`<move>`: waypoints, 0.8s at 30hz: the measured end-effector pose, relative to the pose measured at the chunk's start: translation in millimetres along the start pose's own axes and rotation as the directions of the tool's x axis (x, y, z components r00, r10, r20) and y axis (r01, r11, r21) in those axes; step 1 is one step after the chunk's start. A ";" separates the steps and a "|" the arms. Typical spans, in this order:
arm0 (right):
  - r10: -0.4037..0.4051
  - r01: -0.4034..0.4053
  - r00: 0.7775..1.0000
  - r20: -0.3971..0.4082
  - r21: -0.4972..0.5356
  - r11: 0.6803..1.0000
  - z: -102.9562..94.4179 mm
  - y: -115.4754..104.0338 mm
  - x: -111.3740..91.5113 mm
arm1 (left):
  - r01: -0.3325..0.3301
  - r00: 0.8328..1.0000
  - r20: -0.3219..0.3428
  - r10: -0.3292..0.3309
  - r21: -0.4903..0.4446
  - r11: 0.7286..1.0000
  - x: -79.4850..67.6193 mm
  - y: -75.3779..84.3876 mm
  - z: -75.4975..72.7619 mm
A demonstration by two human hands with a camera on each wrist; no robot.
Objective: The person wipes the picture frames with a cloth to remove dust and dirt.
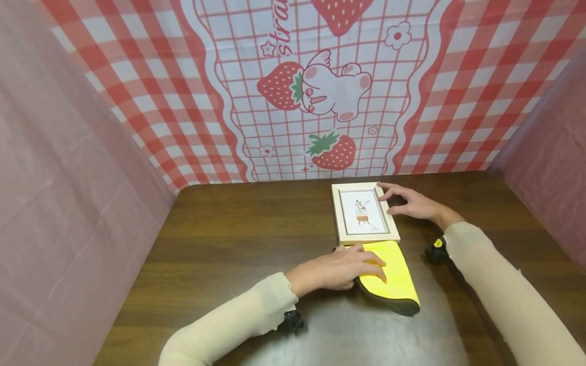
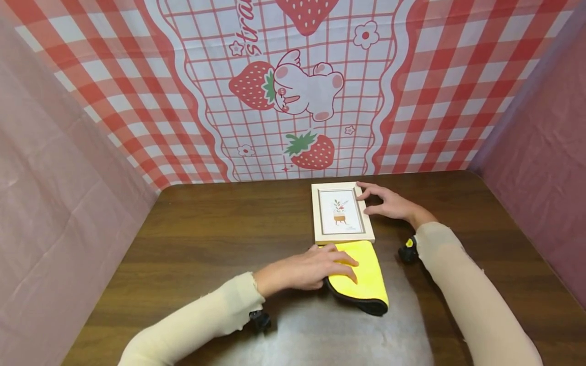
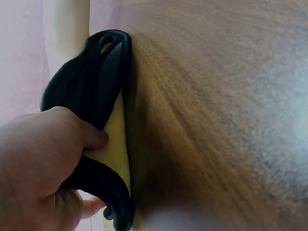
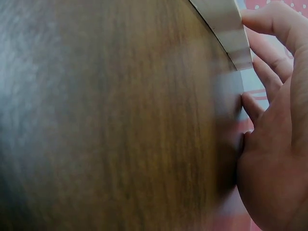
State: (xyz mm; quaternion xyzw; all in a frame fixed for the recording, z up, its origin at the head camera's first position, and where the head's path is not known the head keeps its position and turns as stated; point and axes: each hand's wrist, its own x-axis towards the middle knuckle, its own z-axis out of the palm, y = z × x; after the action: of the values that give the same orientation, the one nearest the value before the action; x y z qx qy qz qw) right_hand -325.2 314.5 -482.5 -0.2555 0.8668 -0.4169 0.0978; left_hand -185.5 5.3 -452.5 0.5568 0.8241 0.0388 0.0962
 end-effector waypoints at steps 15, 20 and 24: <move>0.015 -0.015 1.000 0.009 -0.016 1.000 -0.7 4.0 1.7 | -0.013 0.991 -0.129 0.023 0.075 0.997 -6.0 -1.8 0.0; 0.013 -0.013 1.000 0.006 -0.006 1.000 -0.5 5.0 0.9 | -0.036 0.962 -0.265 0.064 0.108 0.993 -12.6 -4.6 -0.7; 0.006 -0.006 1.000 0.009 -0.001 1.000 -1.1 4.0 0.3 | -0.055 0.935 -0.346 0.074 0.063 0.996 -17.4 -7.4 -6.7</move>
State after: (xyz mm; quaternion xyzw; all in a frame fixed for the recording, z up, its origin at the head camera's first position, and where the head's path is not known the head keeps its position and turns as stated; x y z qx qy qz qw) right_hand -327.4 317.2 -484.9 -0.2548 0.8674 -0.4149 0.1027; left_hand -187.3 -13.3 -445.2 0.5702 0.8102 0.1181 -0.0670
